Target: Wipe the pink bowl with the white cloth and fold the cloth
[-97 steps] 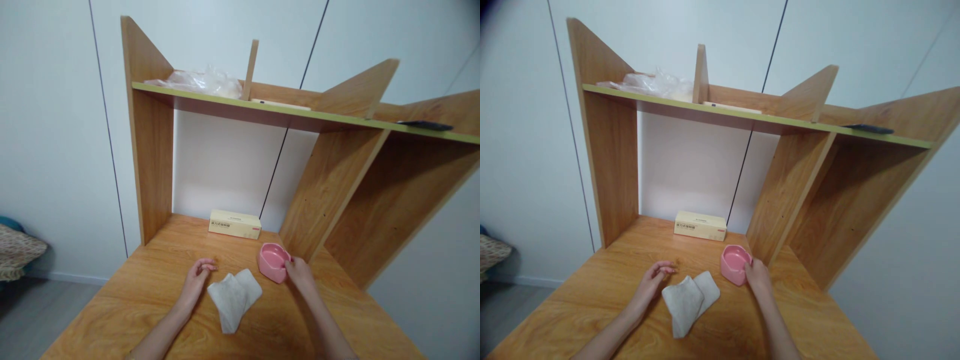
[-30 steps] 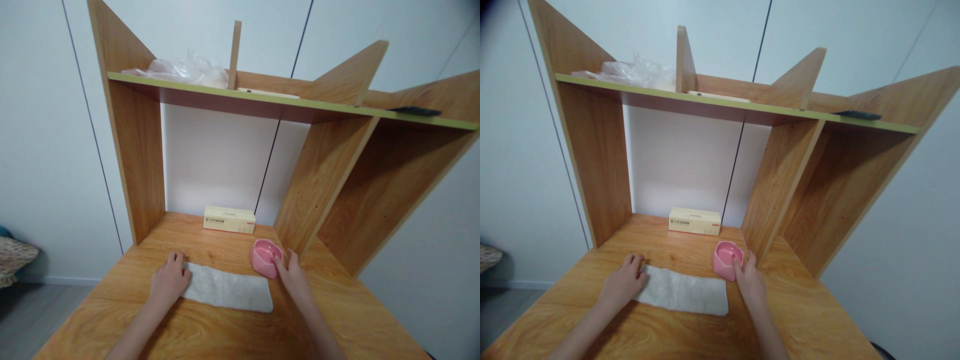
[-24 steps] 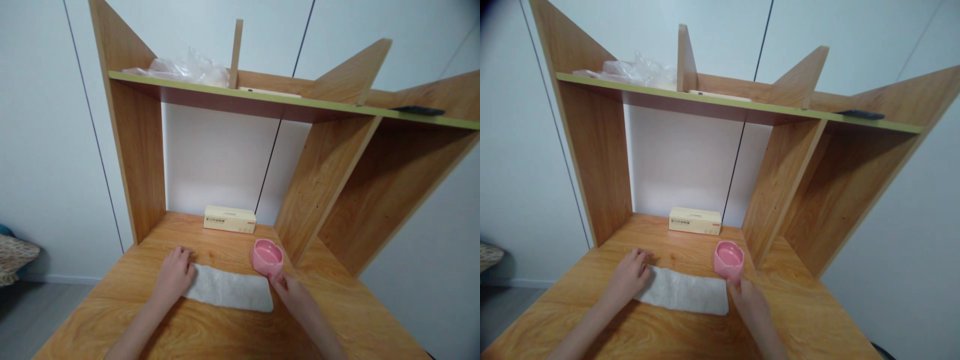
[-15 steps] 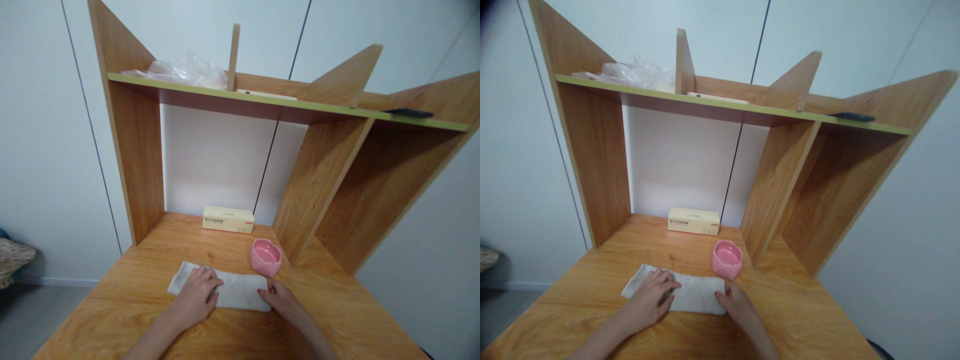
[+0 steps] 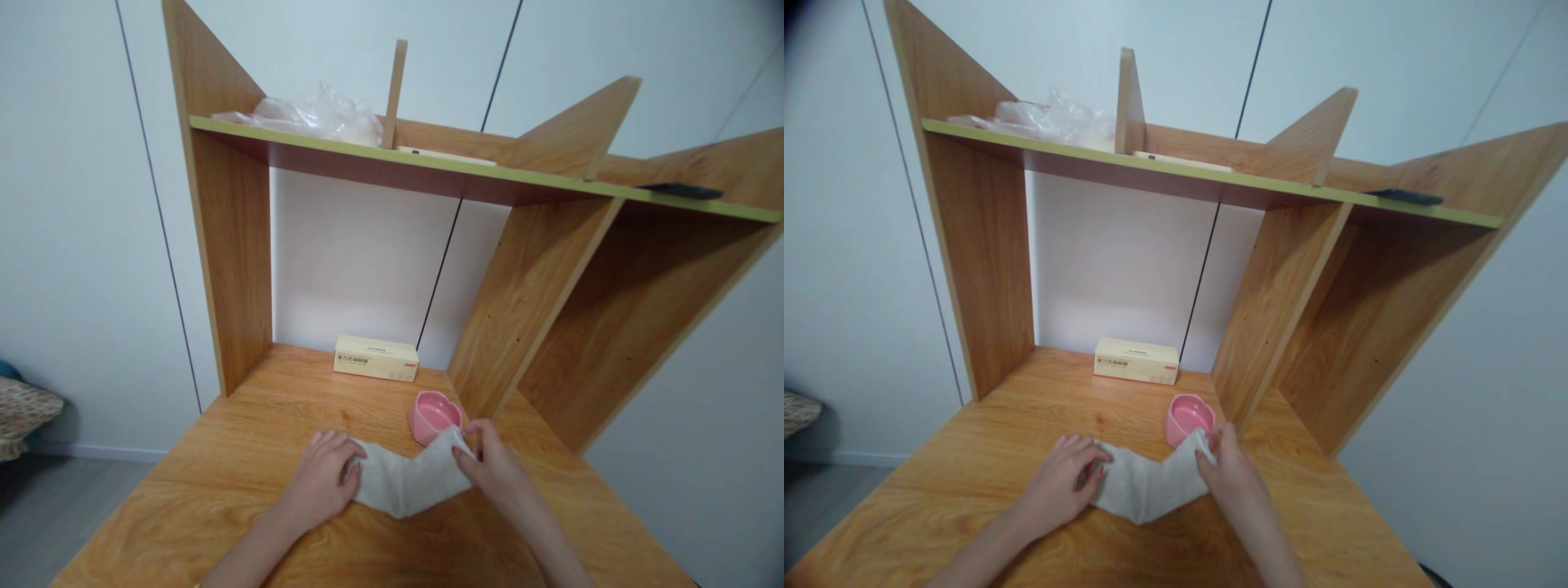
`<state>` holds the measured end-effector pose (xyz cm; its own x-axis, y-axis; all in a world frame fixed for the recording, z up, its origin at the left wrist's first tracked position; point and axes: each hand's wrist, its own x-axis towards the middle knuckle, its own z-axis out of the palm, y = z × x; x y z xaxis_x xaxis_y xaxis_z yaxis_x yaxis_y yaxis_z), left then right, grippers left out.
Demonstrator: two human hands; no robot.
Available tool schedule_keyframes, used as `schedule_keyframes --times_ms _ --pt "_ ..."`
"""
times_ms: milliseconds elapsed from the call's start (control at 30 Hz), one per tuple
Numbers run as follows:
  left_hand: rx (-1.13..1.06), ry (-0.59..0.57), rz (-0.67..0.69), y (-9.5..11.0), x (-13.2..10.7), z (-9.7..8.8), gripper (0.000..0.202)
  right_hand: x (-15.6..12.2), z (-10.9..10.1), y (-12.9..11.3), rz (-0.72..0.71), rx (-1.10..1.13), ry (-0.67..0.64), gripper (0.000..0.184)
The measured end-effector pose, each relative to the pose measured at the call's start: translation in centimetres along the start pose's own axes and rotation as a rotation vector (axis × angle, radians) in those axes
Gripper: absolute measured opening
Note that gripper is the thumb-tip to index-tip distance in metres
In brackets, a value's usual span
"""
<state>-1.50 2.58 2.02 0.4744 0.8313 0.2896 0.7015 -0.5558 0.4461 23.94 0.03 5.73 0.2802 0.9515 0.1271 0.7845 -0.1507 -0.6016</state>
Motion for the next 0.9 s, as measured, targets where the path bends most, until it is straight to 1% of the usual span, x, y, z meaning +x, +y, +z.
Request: schedule_keyframes --times_ms 67,133,233,300,400,500,600,667,733,800,833,900 --pt "0.023 0.031 -0.078 -0.4 0.2 -0.2 0.021 -0.6 0.2 -3.3 -0.032 -0.169 0.014 0.014" --pt "0.041 0.064 -0.161 -1.1 0.4 -0.3 0.021 -1.2 1.1 -6.6 -0.064 -0.299 -0.001 0.011" --pt "0.056 0.111 -0.259 -2.3 0.6 -0.6 0.021 -1.7 3.3 -10.7 -0.18 -0.359 -0.085 0.017" --pt "0.07 0.149 -0.308 -3.0 0.6 -0.8 0.021 -1.9 5.2 -12.4 -0.226 -0.384 -0.138 0.022" --pt "0.083 0.189 -0.362 -3.6 0.7 -1.1 0.021 -2.1 8.0 -13.7 -0.258 -0.382 -0.202 0.027" --pt "0.062 0.202 -0.378 -3.8 0.7 -1.2 0.021 -2.9 10.0 -14.0 -0.284 -0.378 -0.255 0.032" --pt "-0.003 0.223 -0.338 -3.8 0.6 -1.0 0.021 -3.8 10.4 -13.5 -0.378 -0.3 -0.276 0.032" --pt "-0.058 0.244 -0.285 -3.7 0.6 -0.8 0.021 -3.8 9.7 -12.7 -0.412 -0.237 -0.25 0.03" --pt "-0.096 0.261 -0.23 -3.5 0.5 -0.6 0.022 -3.1 8.3 -11.4 -0.383 -0.209 -0.205 0.029" --pt "-0.106 0.267 -0.185 -3.3 0.5 -0.5 0.023 -2.1 6.7 -9.7 -0.311 -0.226 -0.19 0.028" --pt "-0.102 0.259 -0.169 -3.1 0.4 -0.4 0.022 -1.6 6.0 -8.8 -0.271 -0.244 -0.203 0.025" --pt "-0.081 0.219 -0.149 -2.7 0.4 -0.5 0.021 -0.7 4.7 -6.8 -0.167 -0.288 -0.225 0.023"
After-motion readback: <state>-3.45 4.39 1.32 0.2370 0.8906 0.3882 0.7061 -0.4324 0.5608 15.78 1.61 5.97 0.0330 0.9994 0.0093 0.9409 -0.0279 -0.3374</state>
